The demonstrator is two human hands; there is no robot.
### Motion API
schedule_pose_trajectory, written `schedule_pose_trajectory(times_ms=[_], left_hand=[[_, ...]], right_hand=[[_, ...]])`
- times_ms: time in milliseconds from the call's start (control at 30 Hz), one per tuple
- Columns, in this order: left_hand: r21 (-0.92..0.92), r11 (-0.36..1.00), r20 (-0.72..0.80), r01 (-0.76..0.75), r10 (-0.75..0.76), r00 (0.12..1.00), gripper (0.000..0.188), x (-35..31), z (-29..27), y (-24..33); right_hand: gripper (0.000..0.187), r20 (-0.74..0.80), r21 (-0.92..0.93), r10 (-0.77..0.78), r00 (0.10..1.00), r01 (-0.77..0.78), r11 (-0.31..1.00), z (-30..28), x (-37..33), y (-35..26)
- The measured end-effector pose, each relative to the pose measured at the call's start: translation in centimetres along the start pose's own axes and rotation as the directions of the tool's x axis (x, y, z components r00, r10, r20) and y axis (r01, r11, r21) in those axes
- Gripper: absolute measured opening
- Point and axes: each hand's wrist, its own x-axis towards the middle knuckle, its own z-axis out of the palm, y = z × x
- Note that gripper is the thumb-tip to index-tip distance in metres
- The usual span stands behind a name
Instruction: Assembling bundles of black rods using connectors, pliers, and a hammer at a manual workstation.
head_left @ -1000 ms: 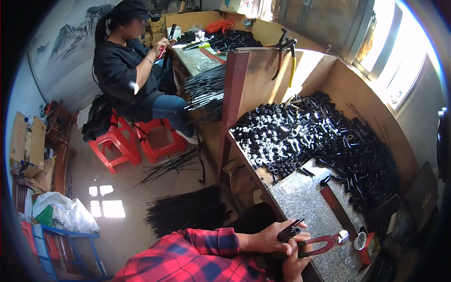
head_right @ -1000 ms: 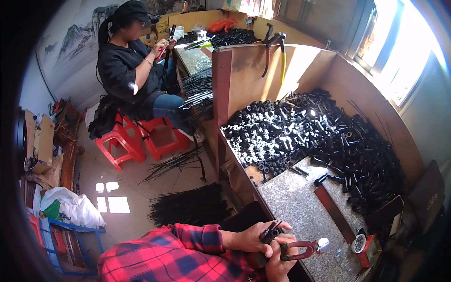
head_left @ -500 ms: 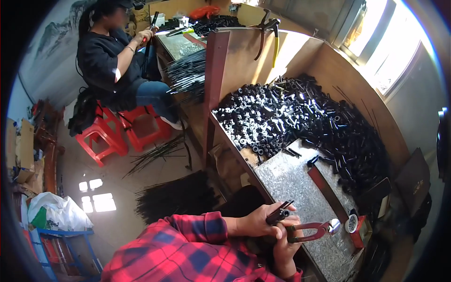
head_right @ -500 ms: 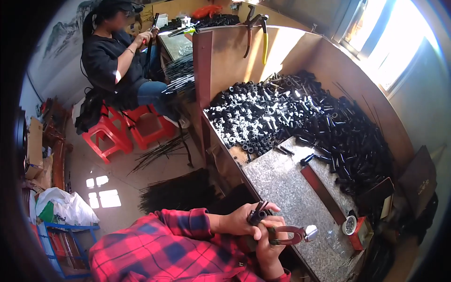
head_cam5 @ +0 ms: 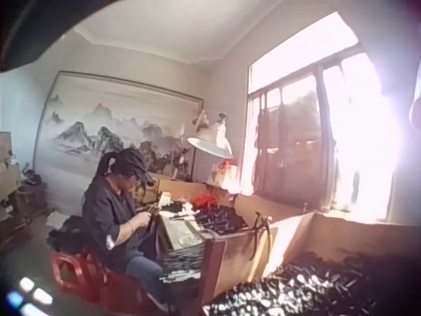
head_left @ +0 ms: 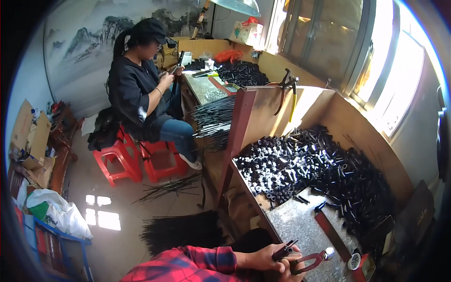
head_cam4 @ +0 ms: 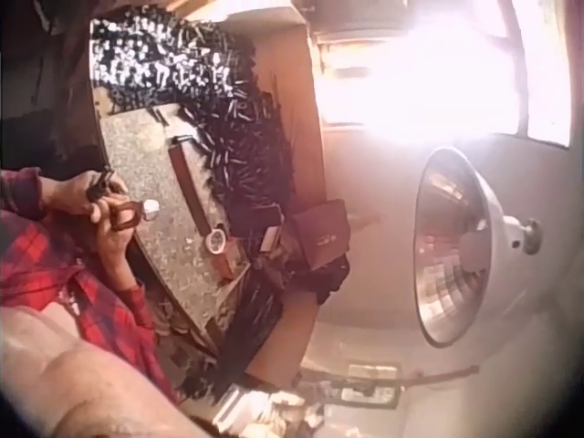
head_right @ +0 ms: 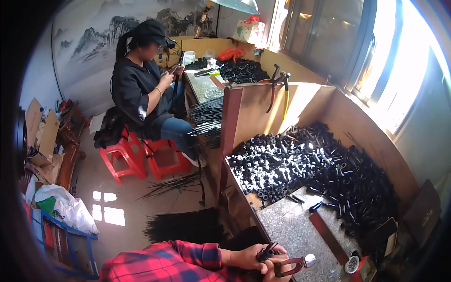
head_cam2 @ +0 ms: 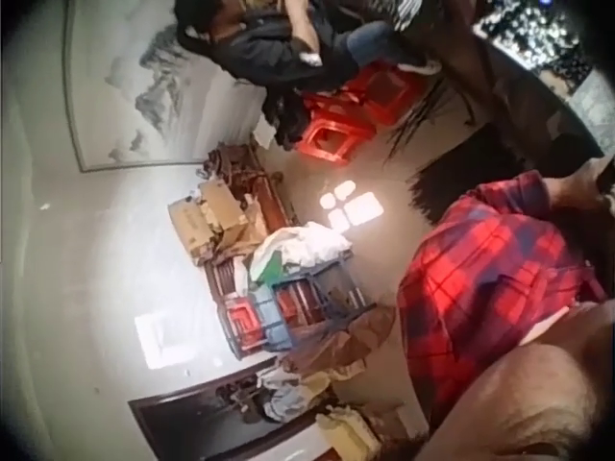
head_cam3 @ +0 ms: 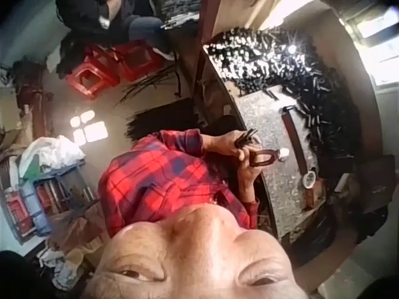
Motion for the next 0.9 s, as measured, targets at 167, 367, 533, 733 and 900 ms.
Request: schedule_pose_trajectory(times_ms=[167, 367, 533, 733, 900], left_hand=[[0.015, 1.0, 0.015, 0.011, -0.011, 1.0, 0.095, -0.1, -1.1, 0.3], [-0.032, 0.999, 0.044, 0.029, -0.027, 0.999, 0.097, 0.1, -1.7, 0.4], [0.045, 0.999, 0.019, -0.028, 0.027, 0.999, 0.098, -0.4, -1.6, -0.4], [0.036, 0.999, 0.028, 0.02, -0.021, 0.999, 0.1, -0.3, -1.4, 1.0], [-0.002, 0.997, -0.019, 0.072, -0.072, 0.997, 0.101, -0.5, -3.3, 1.3]], right_hand=[[0.004, 0.033, -0.013, 0.183, 0.983, -0.183, 0.983, 0.4, 0.5, -1.3], [0.003, 0.015, 0.142, 0.236, 0.972, -0.236, 0.961, 1.1, 1.4, -3.7], [0.005, 0.078, -0.009, 0.191, 0.979, -0.191, 0.982, 0.7, 1.7, -3.4], [0.006, 0.1, 0.129, 0.309, 0.946, -0.321, 0.938, 0.4, 1.1, -3.1], [0.02, 0.29, 0.077, 0.332, 0.898, -0.367, 0.927, -1.4, 2.1, -0.5]])
